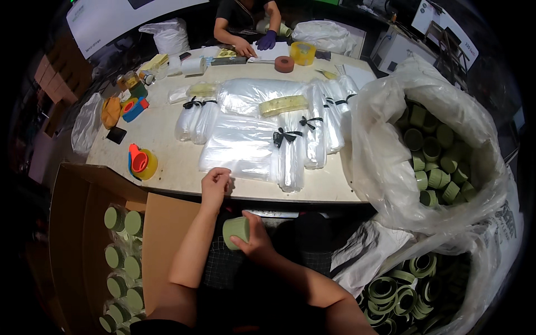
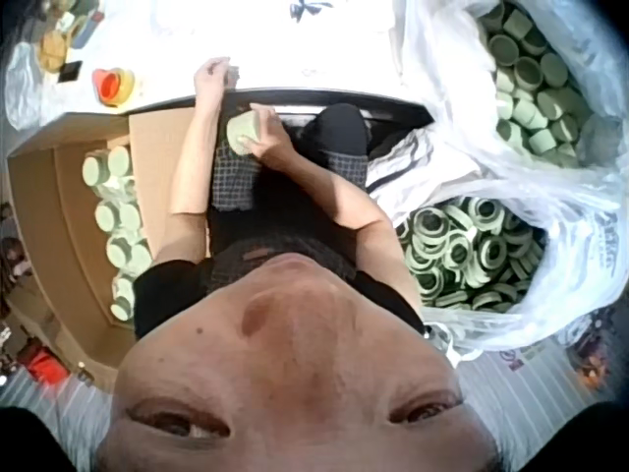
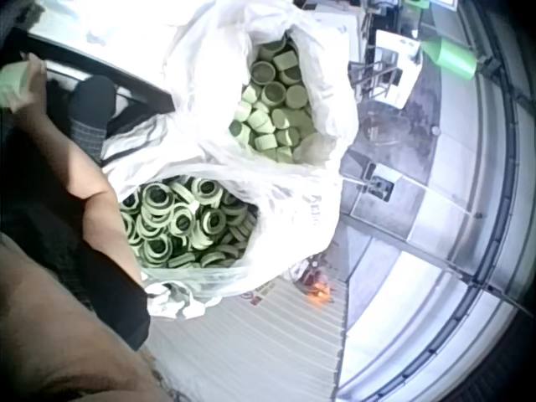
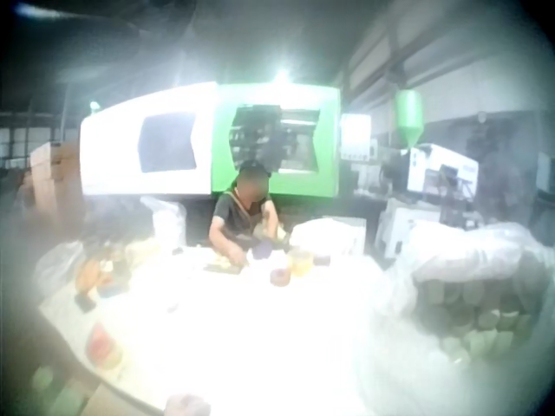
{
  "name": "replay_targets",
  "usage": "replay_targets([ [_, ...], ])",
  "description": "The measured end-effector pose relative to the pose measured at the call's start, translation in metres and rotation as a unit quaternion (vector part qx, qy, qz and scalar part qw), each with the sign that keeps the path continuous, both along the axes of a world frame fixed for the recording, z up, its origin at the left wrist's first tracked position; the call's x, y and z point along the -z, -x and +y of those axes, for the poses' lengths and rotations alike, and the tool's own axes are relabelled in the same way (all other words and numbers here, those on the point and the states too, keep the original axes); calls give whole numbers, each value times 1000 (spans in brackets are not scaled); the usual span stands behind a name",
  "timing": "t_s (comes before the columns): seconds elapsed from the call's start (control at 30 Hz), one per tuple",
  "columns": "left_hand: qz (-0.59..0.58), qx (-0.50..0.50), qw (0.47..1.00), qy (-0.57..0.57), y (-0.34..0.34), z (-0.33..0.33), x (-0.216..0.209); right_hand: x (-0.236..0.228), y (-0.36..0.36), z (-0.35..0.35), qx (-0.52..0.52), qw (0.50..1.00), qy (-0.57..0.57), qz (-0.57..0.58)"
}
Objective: The person places lids on plastic pitchers by hand, inserts the pitchers into plastic bags, and then places the bagged pitchers into a large cardboard box.
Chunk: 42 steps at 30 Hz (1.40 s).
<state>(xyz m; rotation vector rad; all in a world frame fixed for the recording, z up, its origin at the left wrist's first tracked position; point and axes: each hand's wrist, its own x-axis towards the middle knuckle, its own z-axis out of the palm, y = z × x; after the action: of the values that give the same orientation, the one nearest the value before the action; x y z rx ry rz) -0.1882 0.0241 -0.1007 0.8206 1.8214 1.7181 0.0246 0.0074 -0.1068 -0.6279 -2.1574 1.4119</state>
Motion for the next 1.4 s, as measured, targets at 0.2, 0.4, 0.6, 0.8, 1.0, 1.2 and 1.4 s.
replay_targets([
  [0.2, -47, 44, 998, 10, -2, 16, -1, 8, 4, 10, 20, 991, 131, -15],
  [0.4, -107, 229, 963, 97, -5, 17, 8, 0, 4, 17, 9, 984, 175, -38],
  [0.6, -71, 270, 948, 153, -6, 13, 8, 1, 3, 20, -8, 981, 191, -42],
  [0.8, -53, 267, 948, 165, -9, 13, 9, 5, -1, 20, -8, 975, 214, -66],
  [1.0, -42, 270, 948, 165, -7, 13, 11, 3, -4, 20, -8, 979, 196, -63],
  [1.2, -49, 270, 946, 175, -9, 14, 8, 1, -7, 23, -22, 975, 211, -67],
  [1.4, -52, 260, 956, 123, -9, 13, 14, -4, -7, 24, -32, 979, 191, -59],
])
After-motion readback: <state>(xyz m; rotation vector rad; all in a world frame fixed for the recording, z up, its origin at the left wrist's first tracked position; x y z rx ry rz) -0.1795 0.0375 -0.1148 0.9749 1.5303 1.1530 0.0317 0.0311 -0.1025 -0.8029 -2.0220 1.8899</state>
